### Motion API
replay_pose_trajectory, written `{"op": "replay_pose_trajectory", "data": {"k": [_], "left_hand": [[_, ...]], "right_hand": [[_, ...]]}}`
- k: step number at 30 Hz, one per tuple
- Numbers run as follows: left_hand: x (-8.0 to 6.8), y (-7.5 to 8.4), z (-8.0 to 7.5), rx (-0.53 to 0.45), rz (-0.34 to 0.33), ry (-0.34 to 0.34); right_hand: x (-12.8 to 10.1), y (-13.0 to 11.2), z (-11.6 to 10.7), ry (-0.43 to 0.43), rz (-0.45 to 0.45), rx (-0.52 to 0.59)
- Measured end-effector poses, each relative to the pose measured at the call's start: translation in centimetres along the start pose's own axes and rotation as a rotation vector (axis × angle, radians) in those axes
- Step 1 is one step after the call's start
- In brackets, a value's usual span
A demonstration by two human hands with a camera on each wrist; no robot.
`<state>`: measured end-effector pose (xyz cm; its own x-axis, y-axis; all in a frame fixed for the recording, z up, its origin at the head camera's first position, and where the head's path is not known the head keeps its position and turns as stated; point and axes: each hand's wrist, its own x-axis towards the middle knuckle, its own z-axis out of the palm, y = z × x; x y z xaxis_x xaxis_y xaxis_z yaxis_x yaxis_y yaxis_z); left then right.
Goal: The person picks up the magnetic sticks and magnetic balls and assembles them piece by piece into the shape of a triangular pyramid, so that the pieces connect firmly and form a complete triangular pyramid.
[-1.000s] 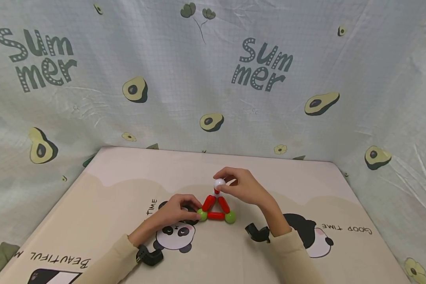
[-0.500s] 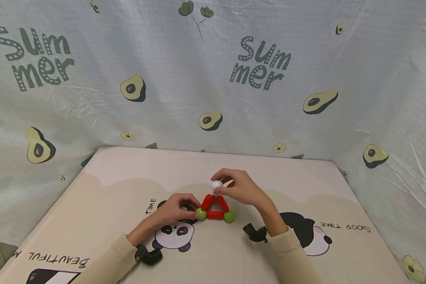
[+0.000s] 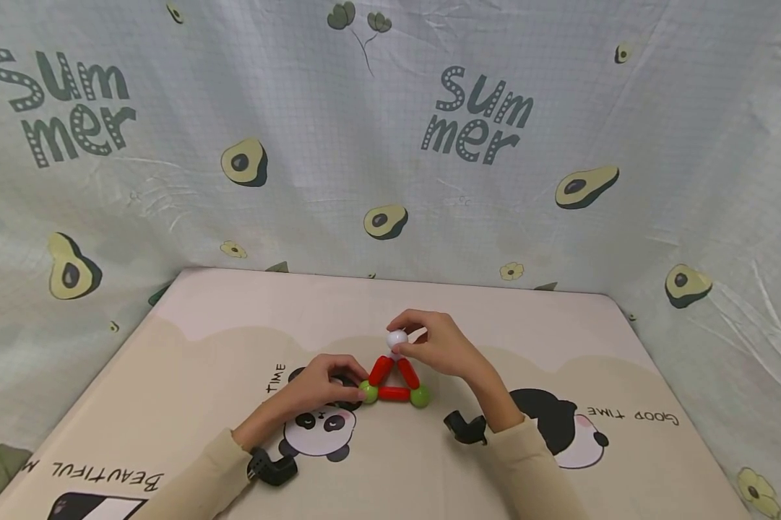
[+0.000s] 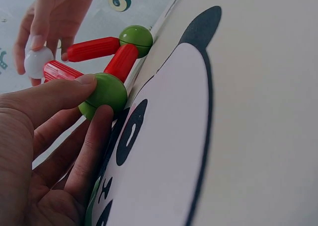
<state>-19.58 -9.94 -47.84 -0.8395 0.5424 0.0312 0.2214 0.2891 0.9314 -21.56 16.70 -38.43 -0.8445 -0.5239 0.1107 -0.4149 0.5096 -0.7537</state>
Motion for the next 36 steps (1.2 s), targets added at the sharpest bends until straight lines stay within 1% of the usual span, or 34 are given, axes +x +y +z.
{"op": "replay_pose_trajectory", "data": {"k": [13, 18, 24, 32, 36], "left_hand": [[0.01, -0.07, -0.01, 0.021, -0.015, 0.001], [0.01, 0.15, -0.01, 0.010, -0.032, 0.003], [0.07, 0.11, 0.00, 0.013, -0.032, 0.003], [0.21, 0.06, -0.04, -0.012, 0.003, -0.003], [0.22, -0.02, -0.04, -0.016, 0.016, -0.002]], "right_hand": [[0.26, 0.40, 0.44, 0.037, 0.017, 0.022], [0.17, 0.40, 0.23, 0.020, 0.012, 0.014], [0.01, 0.11, 0.02, -0.016, -0.009, 0.001], [0.08, -0.13, 0.07, -0.038, -0.033, -0.014], [0.20, -0.09, 0.21, -0.064, -0.043, -0.009]]}}
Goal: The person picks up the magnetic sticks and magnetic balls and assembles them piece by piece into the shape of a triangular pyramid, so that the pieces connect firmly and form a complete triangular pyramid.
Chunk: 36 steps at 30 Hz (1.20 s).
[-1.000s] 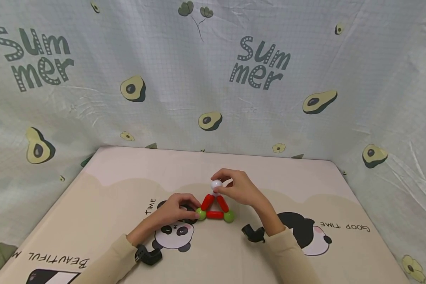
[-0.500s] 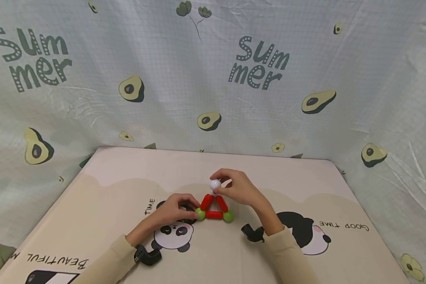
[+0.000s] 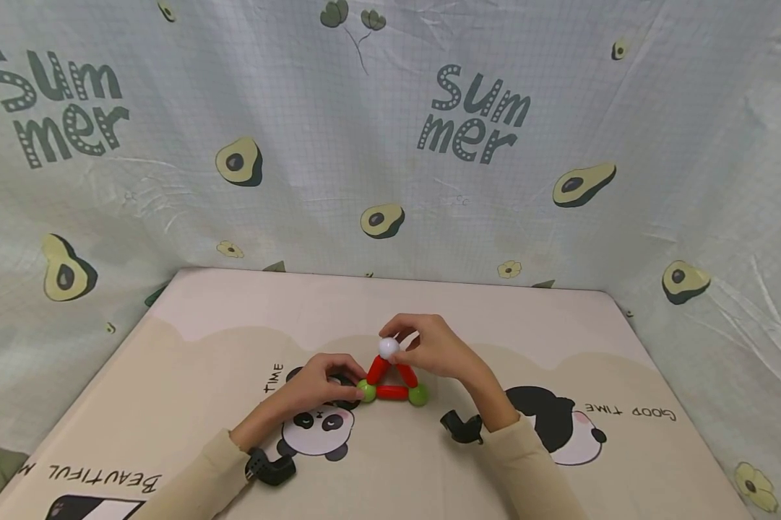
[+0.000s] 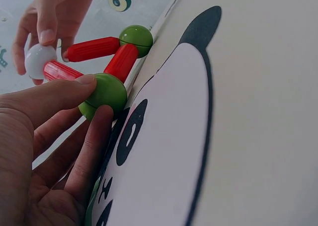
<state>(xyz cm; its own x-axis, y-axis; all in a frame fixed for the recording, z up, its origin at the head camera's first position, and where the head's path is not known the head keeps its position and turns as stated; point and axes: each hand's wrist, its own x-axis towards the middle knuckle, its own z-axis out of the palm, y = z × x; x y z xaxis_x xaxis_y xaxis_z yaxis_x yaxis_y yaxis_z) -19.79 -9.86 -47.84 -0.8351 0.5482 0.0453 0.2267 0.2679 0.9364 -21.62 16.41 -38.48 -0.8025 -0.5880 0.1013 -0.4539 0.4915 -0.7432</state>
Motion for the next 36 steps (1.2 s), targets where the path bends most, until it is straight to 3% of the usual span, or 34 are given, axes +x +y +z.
{"op": "replay_pose_trajectory", "data": {"k": [14, 22, 36], "left_hand": [[0.0, 0.1, 0.0, 0.006, -0.004, 0.001], [-0.1, 0.3, 0.1, 0.026, -0.014, 0.004], [-0.1, 0.4, 0.0, 0.028, -0.034, 0.008]], "right_hand": [[-0.3, 0.4, -0.7, -0.040, 0.010, 0.009], [-0.6, 1.5, -1.2, -0.179, 0.077, -0.019], [-0.6, 1.5, -1.1, -0.247, -0.014, -0.006]]}}
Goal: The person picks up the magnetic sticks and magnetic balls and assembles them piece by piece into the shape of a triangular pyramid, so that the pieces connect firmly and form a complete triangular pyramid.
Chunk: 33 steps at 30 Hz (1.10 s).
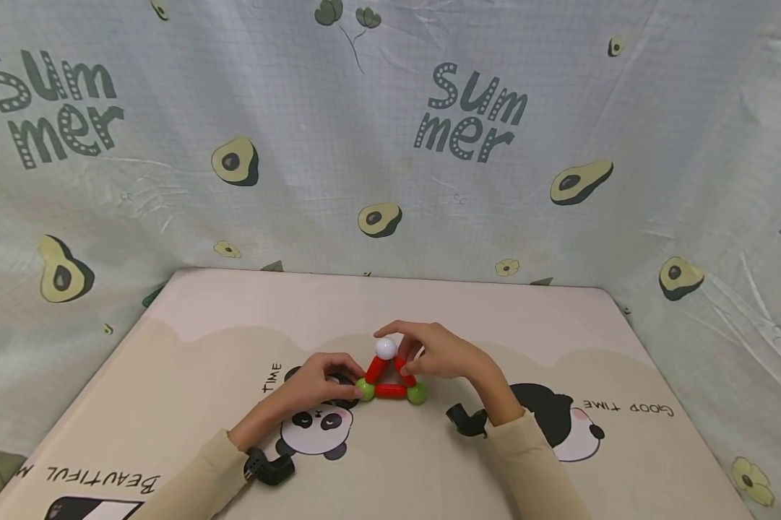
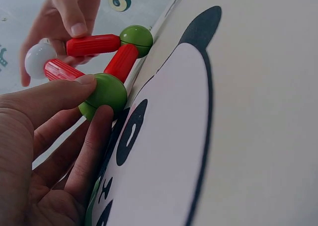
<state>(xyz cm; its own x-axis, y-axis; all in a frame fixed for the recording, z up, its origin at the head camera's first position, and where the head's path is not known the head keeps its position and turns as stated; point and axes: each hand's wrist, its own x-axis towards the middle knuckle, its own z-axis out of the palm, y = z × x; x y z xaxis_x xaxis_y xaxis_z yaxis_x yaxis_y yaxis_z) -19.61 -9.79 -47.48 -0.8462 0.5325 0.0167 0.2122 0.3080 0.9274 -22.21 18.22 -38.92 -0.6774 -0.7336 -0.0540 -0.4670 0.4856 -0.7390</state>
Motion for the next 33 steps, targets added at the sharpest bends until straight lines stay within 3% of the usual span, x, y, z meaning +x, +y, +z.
{"op": "replay_pose_trajectory", "data": {"k": [33], "left_hand": [[-0.10, 0.10, 0.04, -0.001, -0.012, -0.006]], "right_hand": [[-0.04, -0.27, 0.15, 0.013, 0.046, 0.014]]}}
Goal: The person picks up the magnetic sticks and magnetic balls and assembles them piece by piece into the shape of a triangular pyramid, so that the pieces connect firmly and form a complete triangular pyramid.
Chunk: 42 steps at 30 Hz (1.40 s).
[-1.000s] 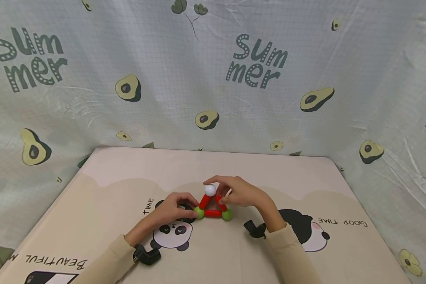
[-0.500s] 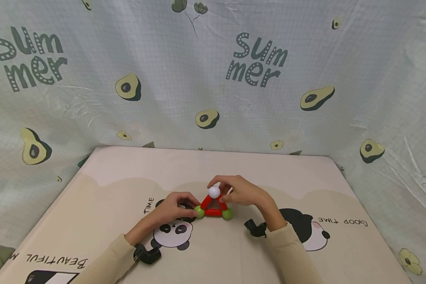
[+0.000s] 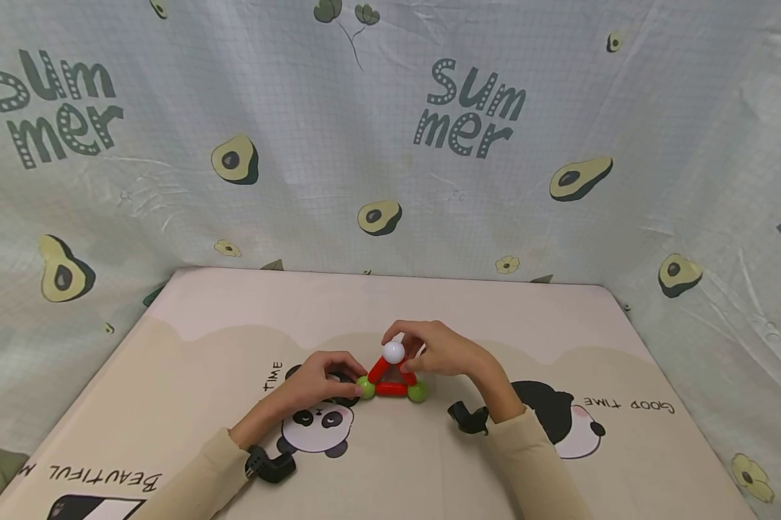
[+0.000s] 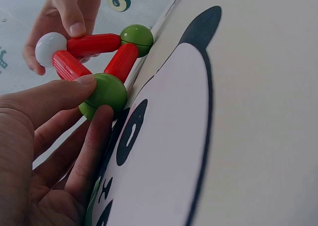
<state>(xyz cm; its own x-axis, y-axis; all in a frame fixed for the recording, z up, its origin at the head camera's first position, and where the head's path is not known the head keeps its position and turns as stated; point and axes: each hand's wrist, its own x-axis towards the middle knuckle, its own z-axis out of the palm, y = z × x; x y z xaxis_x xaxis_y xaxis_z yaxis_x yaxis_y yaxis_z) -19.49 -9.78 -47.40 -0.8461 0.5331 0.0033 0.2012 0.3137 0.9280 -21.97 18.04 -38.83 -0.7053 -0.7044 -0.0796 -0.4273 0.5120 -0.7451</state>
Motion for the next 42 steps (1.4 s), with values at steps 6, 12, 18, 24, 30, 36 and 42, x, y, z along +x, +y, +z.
{"op": "replay_pose_trajectory", "data": {"k": [6, 12, 18, 24, 30, 36, 42], "left_hand": [[-0.1, 0.0, -0.1, 0.008, 0.001, 0.000], [-0.2, -0.3, 0.1, 0.004, 0.011, -0.002], [-0.3, -0.6, 0.2, -0.004, 0.002, 0.001], [-0.3, -1.0, 0.2, 0.006, -0.005, 0.005], [-0.5, -1.0, 0.1, 0.016, -0.001, 0.012], [-0.5, -0.6, 0.0, 0.010, 0.008, 0.011], [-0.2, -0.6, 0.2, 0.005, 0.024, 0.002]], "right_hand": [[0.1, 0.1, 0.0, 0.000, -0.006, -0.005], [0.0, 0.3, 0.2, -0.003, -0.008, -0.007], [-0.1, 0.4, 0.4, -0.003, -0.004, 0.000], [-0.1, 0.4, 0.6, -0.006, -0.009, -0.001], [0.2, 0.4, 0.7, -0.010, -0.023, -0.005], [0.4, 0.5, 0.5, -0.011, -0.027, -0.013], [0.1, 0.8, 0.4, -0.007, -0.019, -0.006]]}}
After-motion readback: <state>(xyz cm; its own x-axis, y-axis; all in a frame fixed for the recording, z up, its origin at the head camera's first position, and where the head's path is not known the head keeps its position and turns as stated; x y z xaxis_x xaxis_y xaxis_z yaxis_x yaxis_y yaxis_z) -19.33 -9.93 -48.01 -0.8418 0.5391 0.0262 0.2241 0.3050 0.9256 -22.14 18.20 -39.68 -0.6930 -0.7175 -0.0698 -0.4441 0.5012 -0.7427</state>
